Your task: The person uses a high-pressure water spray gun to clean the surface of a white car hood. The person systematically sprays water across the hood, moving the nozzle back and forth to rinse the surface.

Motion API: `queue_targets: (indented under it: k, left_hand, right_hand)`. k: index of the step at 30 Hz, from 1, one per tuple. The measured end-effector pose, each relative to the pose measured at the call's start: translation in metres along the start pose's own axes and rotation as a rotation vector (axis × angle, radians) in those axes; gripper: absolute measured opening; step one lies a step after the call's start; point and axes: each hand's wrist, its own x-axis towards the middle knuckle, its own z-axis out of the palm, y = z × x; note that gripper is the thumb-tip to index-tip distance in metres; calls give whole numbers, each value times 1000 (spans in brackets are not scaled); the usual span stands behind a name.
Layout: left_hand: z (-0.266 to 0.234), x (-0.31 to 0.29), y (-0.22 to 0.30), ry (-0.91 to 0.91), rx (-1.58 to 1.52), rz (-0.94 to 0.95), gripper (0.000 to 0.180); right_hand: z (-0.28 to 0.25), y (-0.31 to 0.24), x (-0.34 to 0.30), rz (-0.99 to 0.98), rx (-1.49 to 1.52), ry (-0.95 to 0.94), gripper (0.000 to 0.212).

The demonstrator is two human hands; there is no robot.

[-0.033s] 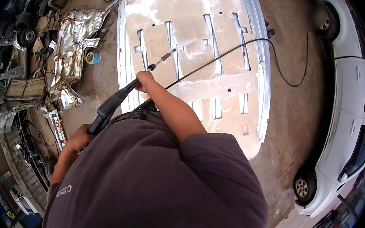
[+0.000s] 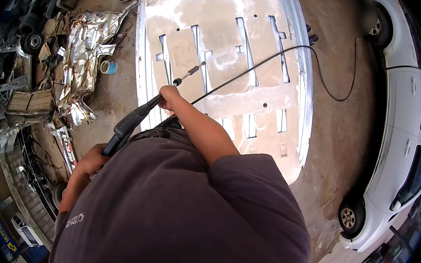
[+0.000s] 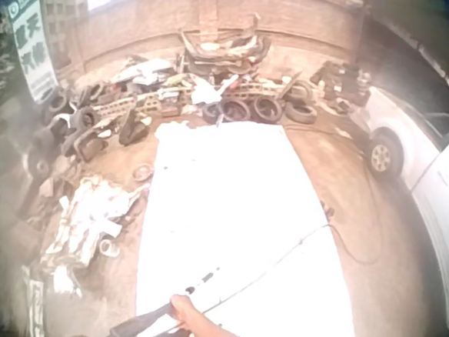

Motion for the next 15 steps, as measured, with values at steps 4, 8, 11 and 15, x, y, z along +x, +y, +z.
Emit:
queue_targets:
  k: [4, 8, 11, 15]
  left_hand:
    - [0, -11, 31, -10, 74, -65, 31]
    - [-1, -16, 44, 84, 216, 2, 28]
    - [-1, -18, 61, 186, 264, 57, 29]
    - [-8, -17, 94, 241, 266, 51, 32]
  right_hand:
    - [-22, 14, 13, 163, -48, 35, 1]
    - [11, -30, 3, 48, -169, 5, 5]
    - [44, -81, 11, -73, -216, -32, 9]
    - [67, -123, -2, -112, -267, -66, 10]
